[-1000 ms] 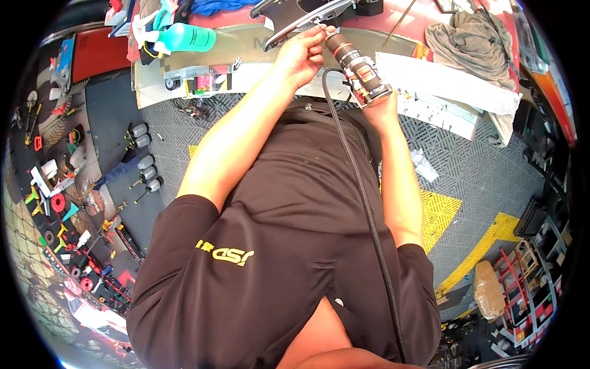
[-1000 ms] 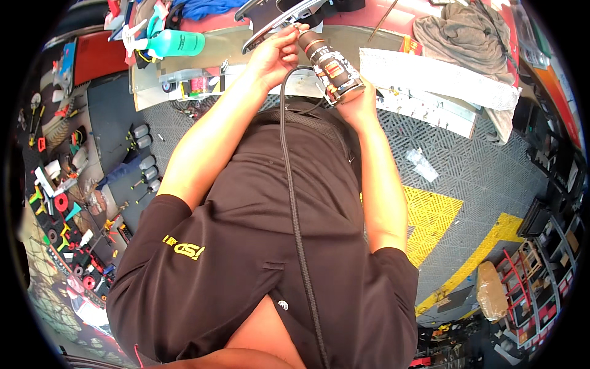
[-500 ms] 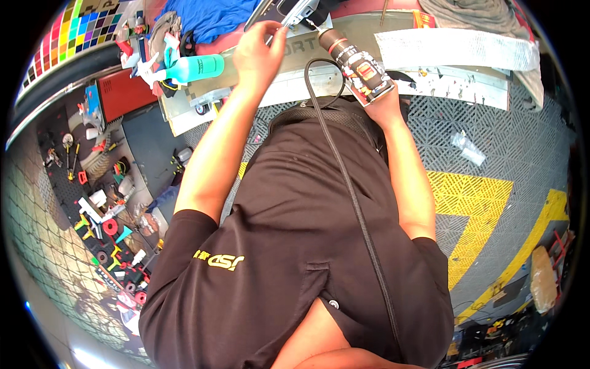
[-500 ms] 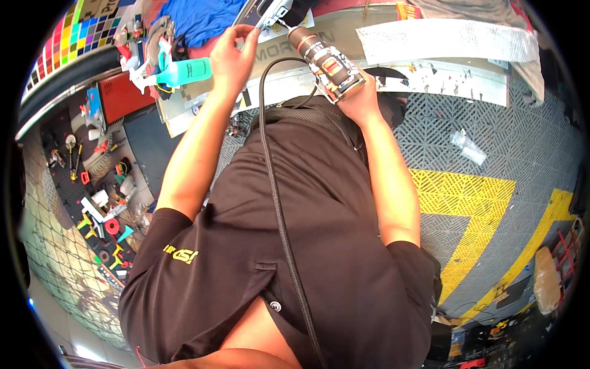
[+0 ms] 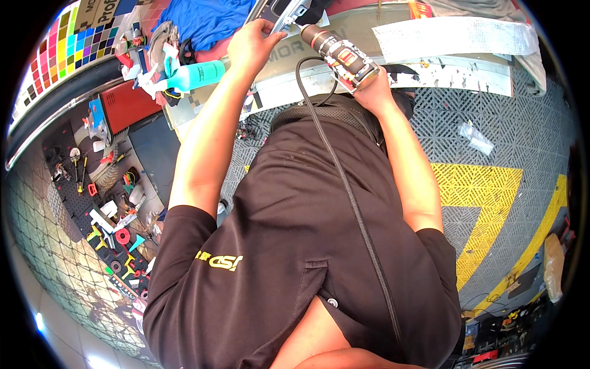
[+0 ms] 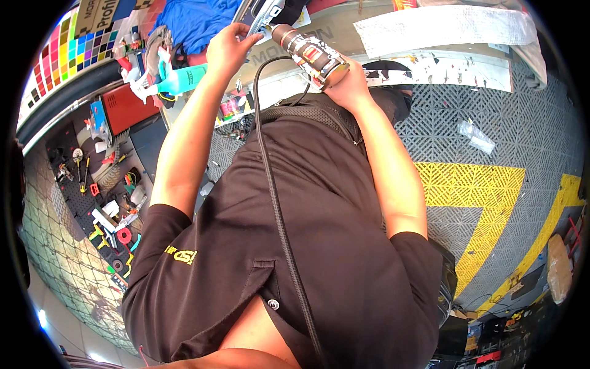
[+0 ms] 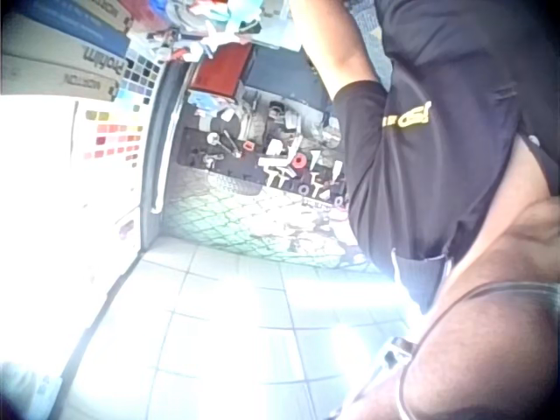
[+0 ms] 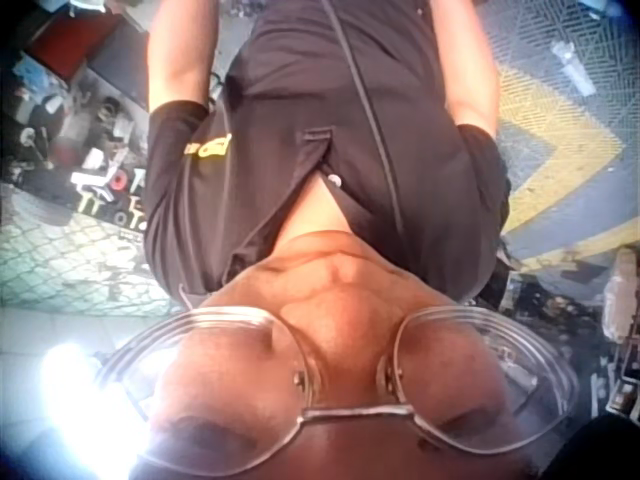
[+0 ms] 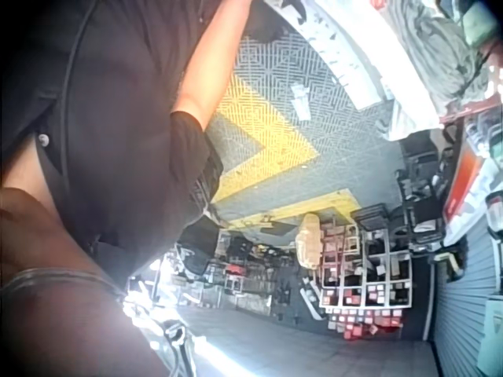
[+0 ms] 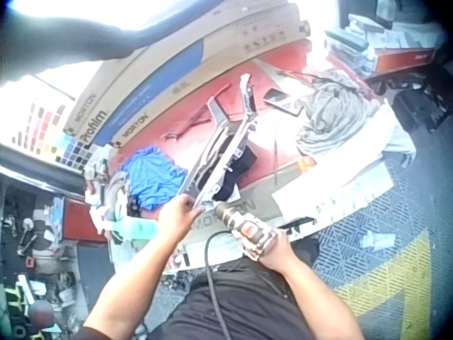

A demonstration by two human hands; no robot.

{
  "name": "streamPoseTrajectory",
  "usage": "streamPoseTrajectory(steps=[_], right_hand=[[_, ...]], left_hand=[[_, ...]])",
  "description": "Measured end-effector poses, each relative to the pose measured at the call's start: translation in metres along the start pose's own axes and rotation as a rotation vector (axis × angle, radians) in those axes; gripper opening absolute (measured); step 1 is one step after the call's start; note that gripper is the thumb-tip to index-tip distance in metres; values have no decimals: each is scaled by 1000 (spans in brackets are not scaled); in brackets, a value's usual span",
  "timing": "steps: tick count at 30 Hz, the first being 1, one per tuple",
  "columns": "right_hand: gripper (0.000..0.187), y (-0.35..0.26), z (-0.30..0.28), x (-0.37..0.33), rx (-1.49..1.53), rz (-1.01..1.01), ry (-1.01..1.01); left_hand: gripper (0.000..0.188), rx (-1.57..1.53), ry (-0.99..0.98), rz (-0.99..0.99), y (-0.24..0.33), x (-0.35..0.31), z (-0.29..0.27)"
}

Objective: The person assembles a car interior trim piece by attaching a silver bracket and securing it using a power drill and small screws.

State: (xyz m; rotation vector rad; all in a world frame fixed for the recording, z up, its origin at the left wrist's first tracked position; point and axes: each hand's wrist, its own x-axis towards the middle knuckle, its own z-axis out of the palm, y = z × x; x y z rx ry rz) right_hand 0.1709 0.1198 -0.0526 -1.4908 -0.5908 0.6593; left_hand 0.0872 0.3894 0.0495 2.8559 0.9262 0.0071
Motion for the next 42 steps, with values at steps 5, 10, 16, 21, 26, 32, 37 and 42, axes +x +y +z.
streamPoseTrajectory(steps=[5,10,16,21,26,32,37,42], right_hand=[[52,-6,3,3,-49,51,-3],[56,-17,0,5,-159,101,-6],[62,-89,-2,13,-495,62,15],[58,-110,-4,24,-626,0,7],[56,-101,-5,27,-617,-1,4],[59,-101,-2,35,-626,2,-19],[65,-90,-3,38,-550,118,-49],[51,-83,-16,26,-390,79,-85]], left_hand=[[44,-45,-12,-31,3,-2,0],[44,-50,-9,-9,9,-2,-5],[45,-56,-13,-4,5,-2,-8],[45,-93,-3,20,2,0,-9],[41,-138,0,25,-1,1,-7],[44,-122,-11,5,-3,1,-9],[45,-122,-2,-27,-2,0,-11],[48,-291,-71,-141,-1,-1,-18]])
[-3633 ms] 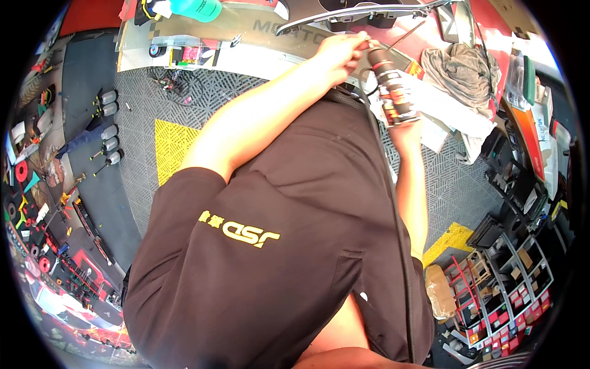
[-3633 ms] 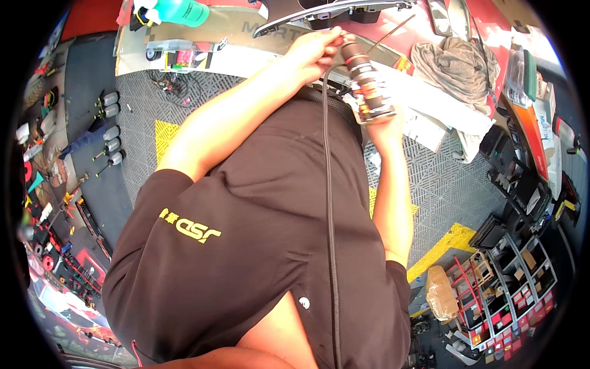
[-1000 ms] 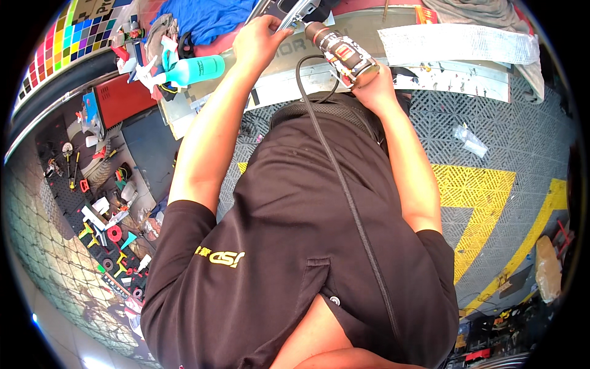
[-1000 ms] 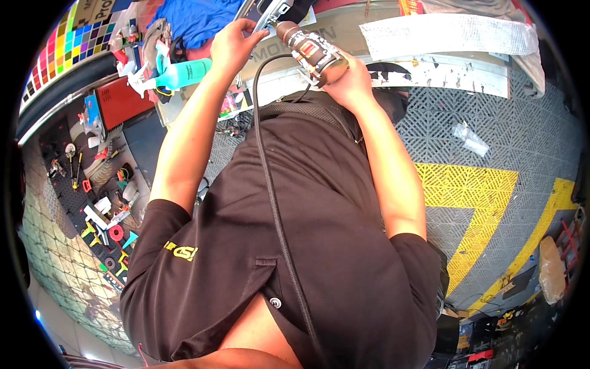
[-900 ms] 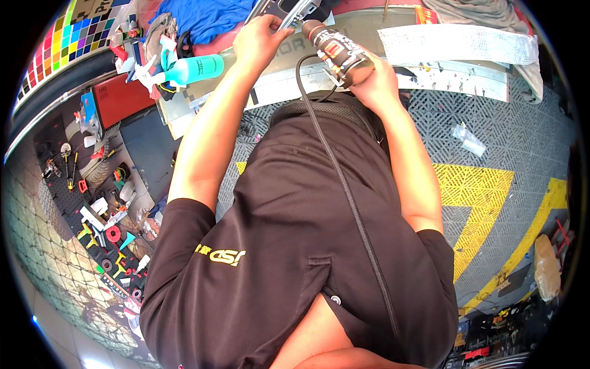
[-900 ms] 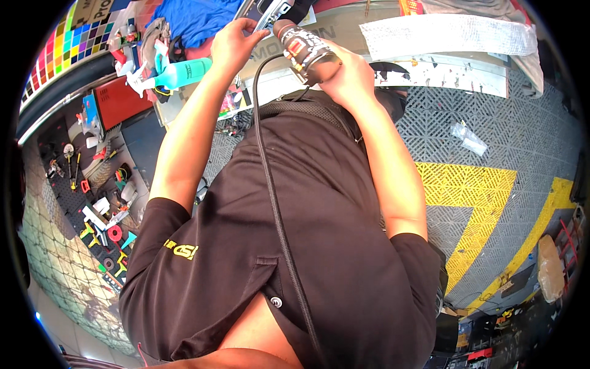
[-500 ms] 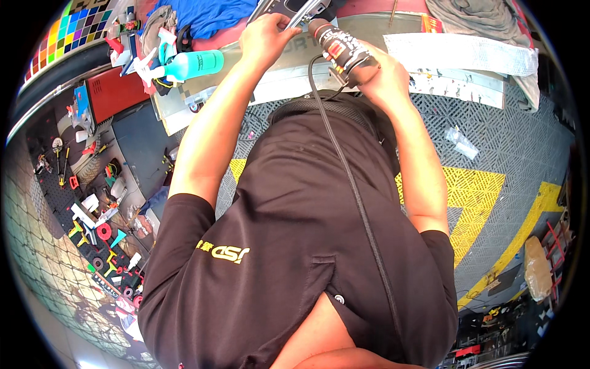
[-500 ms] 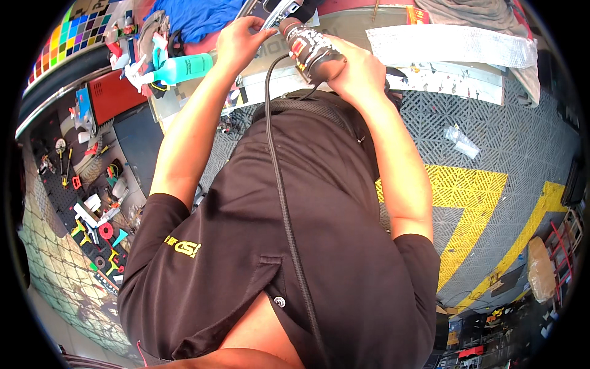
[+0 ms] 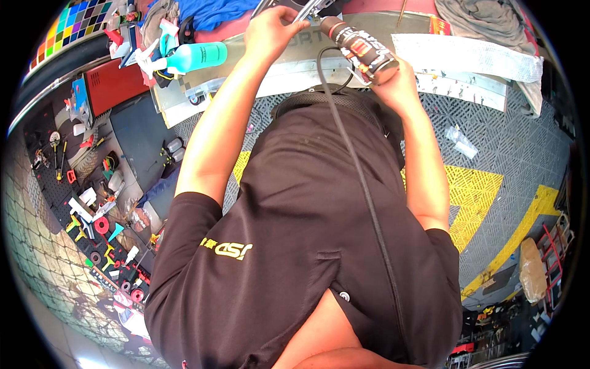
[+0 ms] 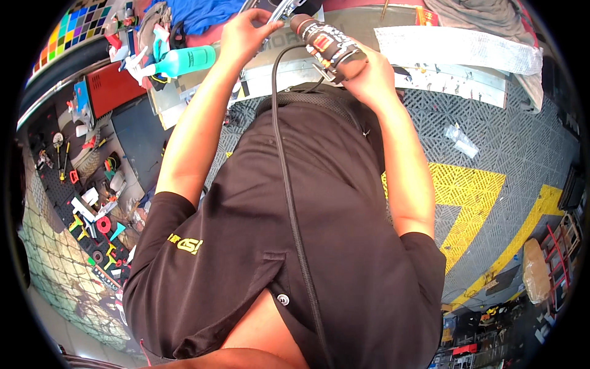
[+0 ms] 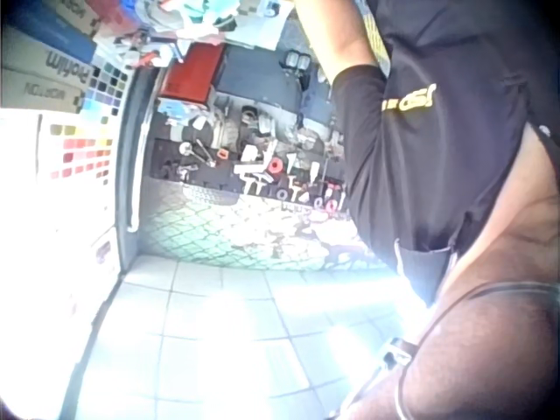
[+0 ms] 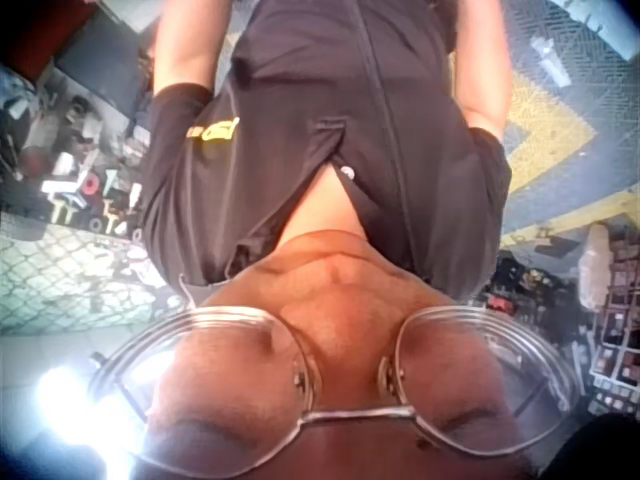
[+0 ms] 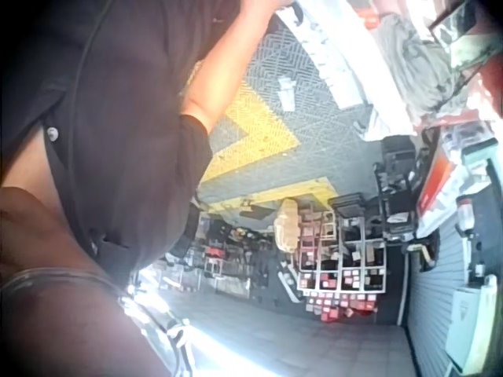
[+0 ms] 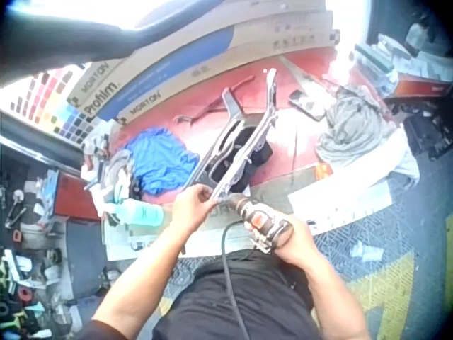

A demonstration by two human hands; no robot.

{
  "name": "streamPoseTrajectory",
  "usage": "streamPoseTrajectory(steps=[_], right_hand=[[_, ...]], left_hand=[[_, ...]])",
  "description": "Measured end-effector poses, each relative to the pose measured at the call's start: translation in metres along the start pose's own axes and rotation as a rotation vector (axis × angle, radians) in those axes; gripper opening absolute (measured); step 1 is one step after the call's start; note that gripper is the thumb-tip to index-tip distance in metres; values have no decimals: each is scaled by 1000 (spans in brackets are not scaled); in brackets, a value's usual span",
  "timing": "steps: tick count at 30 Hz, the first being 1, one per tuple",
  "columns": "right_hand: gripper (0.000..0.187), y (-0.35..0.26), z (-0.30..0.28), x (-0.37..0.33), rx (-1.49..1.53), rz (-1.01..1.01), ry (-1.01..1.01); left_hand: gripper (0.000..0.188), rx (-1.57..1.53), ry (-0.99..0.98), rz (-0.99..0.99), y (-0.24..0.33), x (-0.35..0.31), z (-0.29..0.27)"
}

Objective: The person assembles a car interior trim piece by attaching a silver bracket and securing it using a power drill and small screws.

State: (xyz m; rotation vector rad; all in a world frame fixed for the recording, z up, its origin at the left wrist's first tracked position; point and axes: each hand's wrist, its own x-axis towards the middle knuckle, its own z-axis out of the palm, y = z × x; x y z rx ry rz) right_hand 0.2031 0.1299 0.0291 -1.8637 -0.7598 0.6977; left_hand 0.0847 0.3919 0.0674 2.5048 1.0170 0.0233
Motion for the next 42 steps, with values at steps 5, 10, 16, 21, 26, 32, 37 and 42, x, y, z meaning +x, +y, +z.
streamPoseTrajectory(steps=[5,10,16,21,26,32,37,42], right_hand=[[35,2,-3,-23,130,24,-22],[39,14,5,-30,208,-12,-64],[51,-5,2,-28,184,-50,-204],[56,-7,8,-29,46,-40,-290],[59,-16,9,-38,61,-120,-260],[61,-9,13,-49,28,-24,-271],[42,-11,14,-55,102,-47,-264],[40,-21,8,-55,92,30,-296]], left_hand=[[36,-1221,206,-411,-43,-21,-21],[40,-1616,138,-581,-36,-80,-23],[34,-1808,227,-1020,-59,-120,35],[40,-1771,75,-765,-35,-127,42],[32,-1631,10,-685,-25,-118,43],[27,-1494,-114,-777,-25,-110,49],[32,-1561,-239,-730,-40,-105,59],[33,-1728,-164,-659,-22,-101,66]])
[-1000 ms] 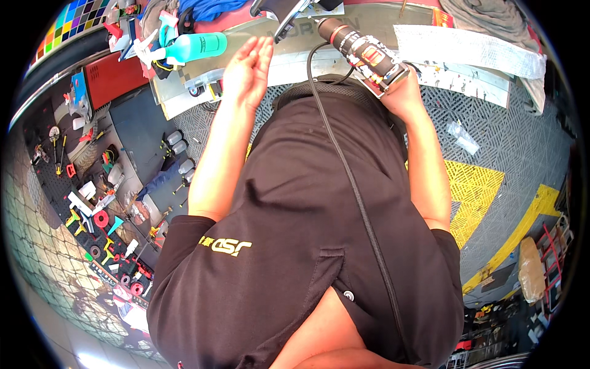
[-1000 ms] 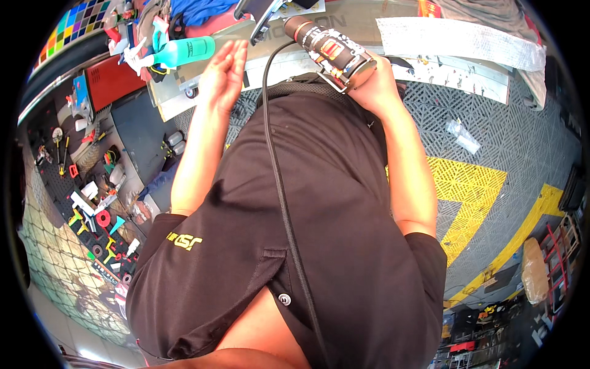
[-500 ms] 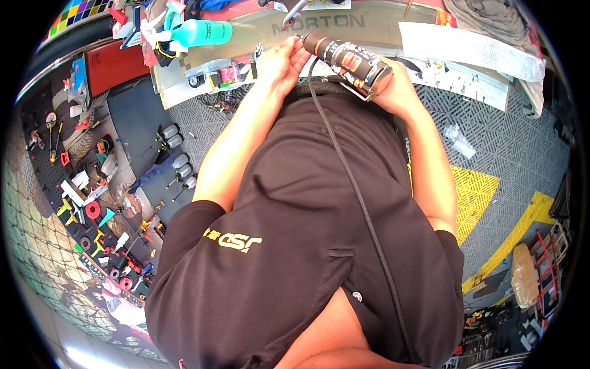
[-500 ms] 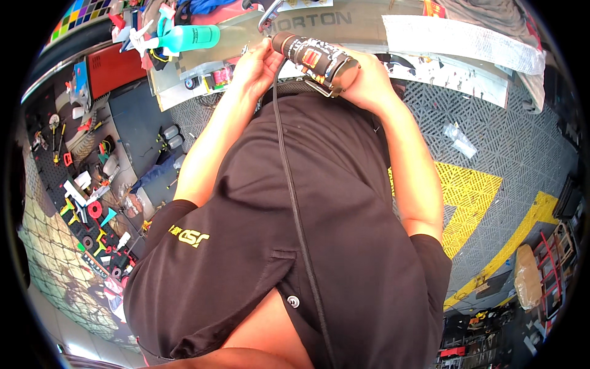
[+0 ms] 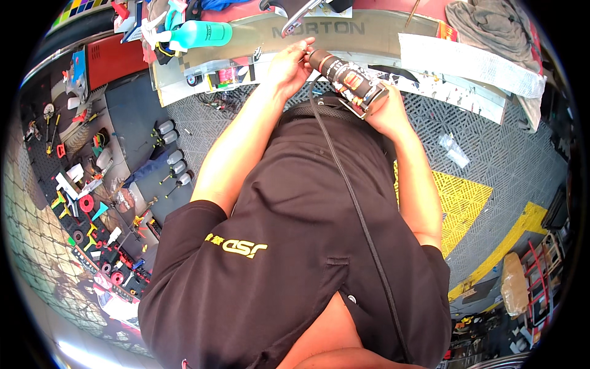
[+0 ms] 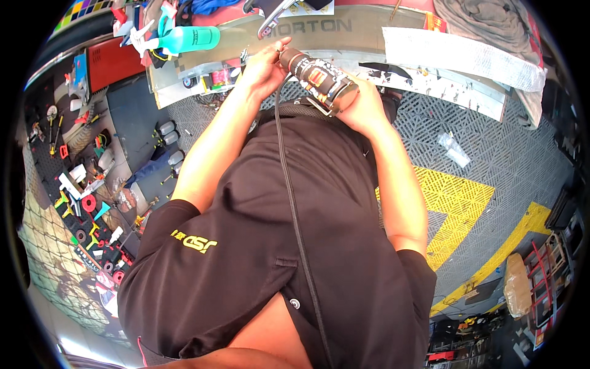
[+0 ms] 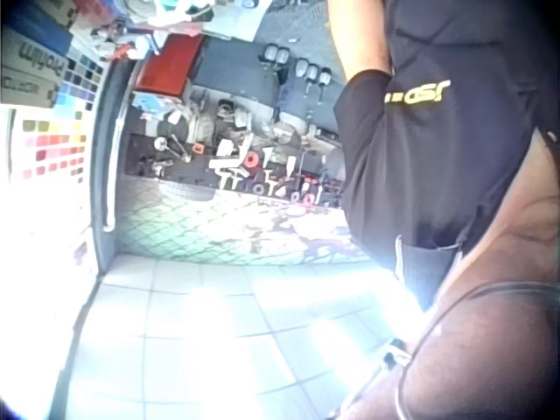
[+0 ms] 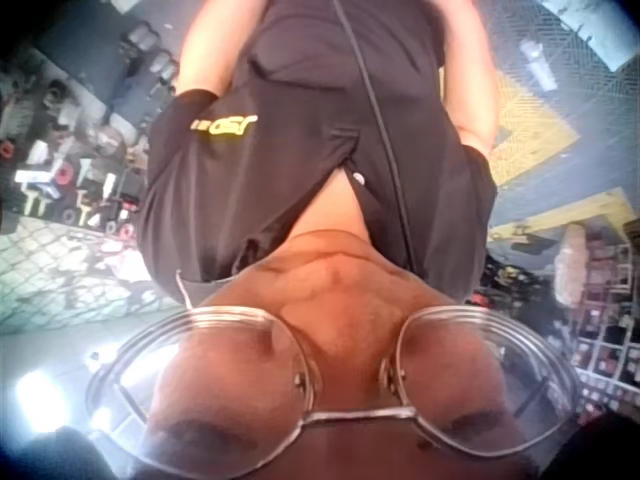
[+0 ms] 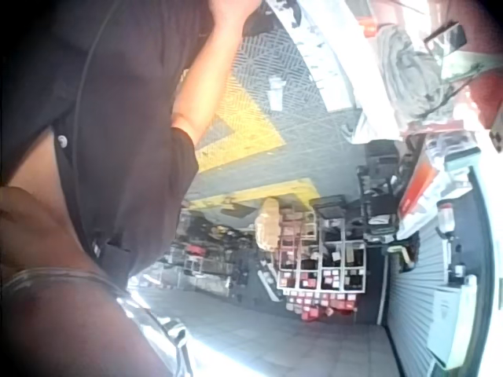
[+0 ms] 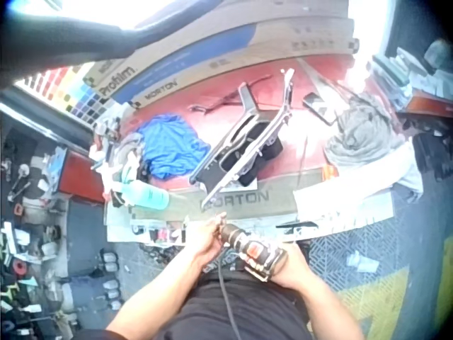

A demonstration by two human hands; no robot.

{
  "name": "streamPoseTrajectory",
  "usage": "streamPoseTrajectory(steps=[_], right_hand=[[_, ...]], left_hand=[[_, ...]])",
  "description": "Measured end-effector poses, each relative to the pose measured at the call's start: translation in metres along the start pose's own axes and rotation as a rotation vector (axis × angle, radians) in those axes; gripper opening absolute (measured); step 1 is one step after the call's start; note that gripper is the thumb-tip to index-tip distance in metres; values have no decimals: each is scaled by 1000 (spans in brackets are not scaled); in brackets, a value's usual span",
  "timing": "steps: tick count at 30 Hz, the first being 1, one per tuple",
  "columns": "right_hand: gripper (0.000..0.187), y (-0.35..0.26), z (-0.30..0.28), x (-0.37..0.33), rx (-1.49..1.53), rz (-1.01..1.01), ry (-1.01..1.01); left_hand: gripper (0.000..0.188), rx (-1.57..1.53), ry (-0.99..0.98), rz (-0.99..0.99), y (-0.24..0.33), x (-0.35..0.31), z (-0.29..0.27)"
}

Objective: The person assembles a car interior trim piece by attaching a silver bracket and securing it using a power drill and small screws.

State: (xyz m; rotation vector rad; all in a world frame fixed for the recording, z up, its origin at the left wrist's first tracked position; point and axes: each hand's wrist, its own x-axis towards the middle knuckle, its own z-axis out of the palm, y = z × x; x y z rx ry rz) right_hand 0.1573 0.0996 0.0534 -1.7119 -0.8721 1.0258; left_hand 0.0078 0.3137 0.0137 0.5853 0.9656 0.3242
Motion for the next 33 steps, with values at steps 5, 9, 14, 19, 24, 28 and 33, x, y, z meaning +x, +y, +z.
streamPoseTrajectory(steps=[5,9,14,19,24,28,33], right_hand=[[37,15,0,-1,-27,30,-2],[39,3,-6,-3,20,13,2],[44,4,-8,-1,-11,85,-37],[41,27,2,2,33,-1,24],[40,37,11,5,112,-5,39],[37,34,12,5,122,21,21],[48,21,7,3,207,11,4]], left_hand=[[32,-131,13,42,-6,-2,6],[31,-236,25,52,-7,-8,14],[28,-223,8,42,-3,-16,18],[27,-310,-13,45,-9,-14,8],[27,-195,8,-11,-2,-20,7],[30,-248,-83,-31,-3,-23,-2],[37,-247,-189,-22,-3,-23,-6]])
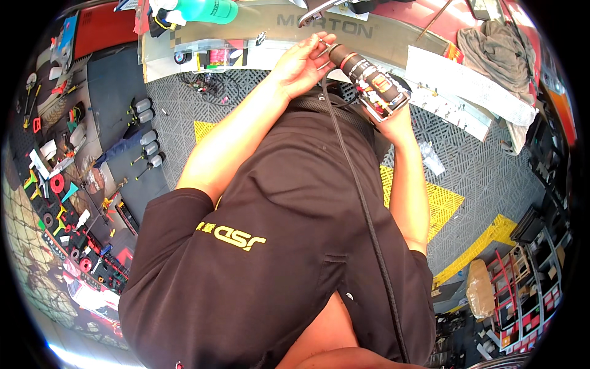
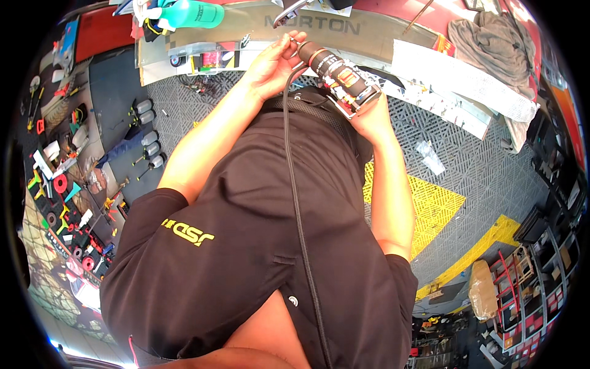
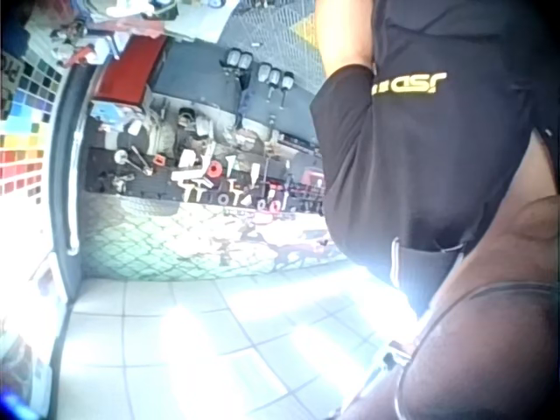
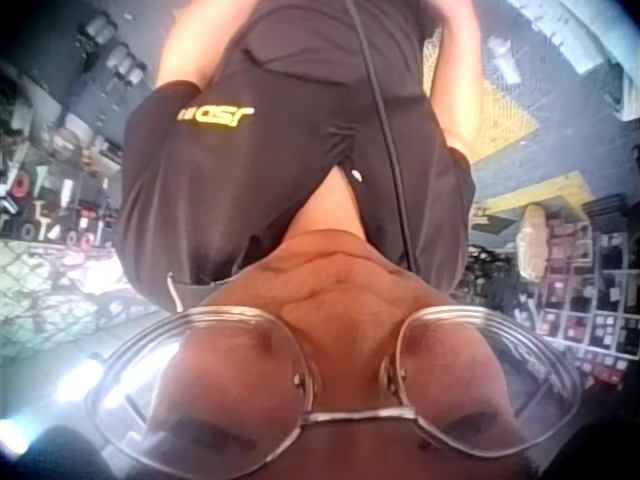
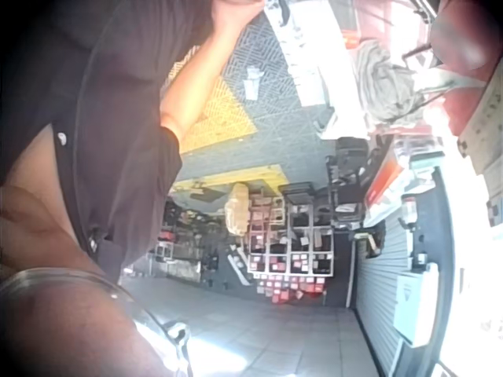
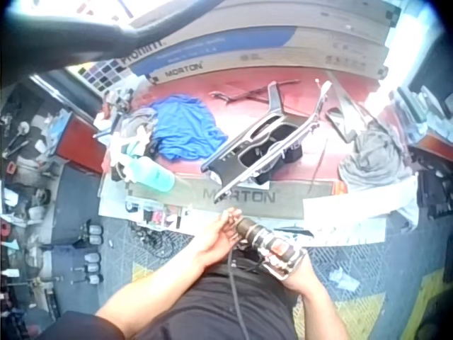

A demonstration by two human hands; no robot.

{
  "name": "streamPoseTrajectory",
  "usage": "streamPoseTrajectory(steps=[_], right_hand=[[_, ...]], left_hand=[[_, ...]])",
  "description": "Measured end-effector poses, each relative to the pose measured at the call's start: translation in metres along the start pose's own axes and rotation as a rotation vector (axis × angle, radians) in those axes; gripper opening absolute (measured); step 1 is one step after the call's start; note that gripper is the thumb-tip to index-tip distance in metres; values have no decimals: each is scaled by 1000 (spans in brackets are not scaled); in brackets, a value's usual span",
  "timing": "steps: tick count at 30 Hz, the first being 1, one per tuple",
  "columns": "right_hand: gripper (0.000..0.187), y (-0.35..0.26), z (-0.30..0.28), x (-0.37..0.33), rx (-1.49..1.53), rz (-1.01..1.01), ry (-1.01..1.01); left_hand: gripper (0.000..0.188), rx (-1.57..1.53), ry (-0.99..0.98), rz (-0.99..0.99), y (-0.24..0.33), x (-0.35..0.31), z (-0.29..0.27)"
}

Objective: The person assembles a car interior trim piece by attaching a silver bracket and securing it using a power drill and small screws.

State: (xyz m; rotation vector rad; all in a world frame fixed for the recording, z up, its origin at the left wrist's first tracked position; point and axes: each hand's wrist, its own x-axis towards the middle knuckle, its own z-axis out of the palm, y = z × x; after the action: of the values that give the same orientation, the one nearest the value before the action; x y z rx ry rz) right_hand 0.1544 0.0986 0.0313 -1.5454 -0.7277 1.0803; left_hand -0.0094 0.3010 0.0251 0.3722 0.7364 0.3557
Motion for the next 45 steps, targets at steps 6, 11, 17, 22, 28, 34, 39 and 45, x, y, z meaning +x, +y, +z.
streamPoseTrajectory(steps=[6,11,17,22,28,34,39,45], right_hand=[[50,10,5,-4,-172,-128,56],[55,2,15,-7,-222,-144,137],[57,11,14,-9,-217,-220,191],[56,12,12,-11,-229,-190,194],[49,6,18,-7,-212,-196,191],[54,-2,22,-3,-221,-226,157],[55,-7,25,1,-232,-206,162],[59,11,32,13,-253,-194,204]], left_hand=[[34,11,-16,-19,8,0,20],[39,24,-58,-53,13,3,23],[43,1164,358,329,18,13,-15],[47,1414,286,599,45,37,-32],[48,1451,172,480,56,45,-25],[39,1457,192,432,60,45,-21],[37,1432,204,489,56,45,-17],[35,1387,173,516,53,46,-21]])
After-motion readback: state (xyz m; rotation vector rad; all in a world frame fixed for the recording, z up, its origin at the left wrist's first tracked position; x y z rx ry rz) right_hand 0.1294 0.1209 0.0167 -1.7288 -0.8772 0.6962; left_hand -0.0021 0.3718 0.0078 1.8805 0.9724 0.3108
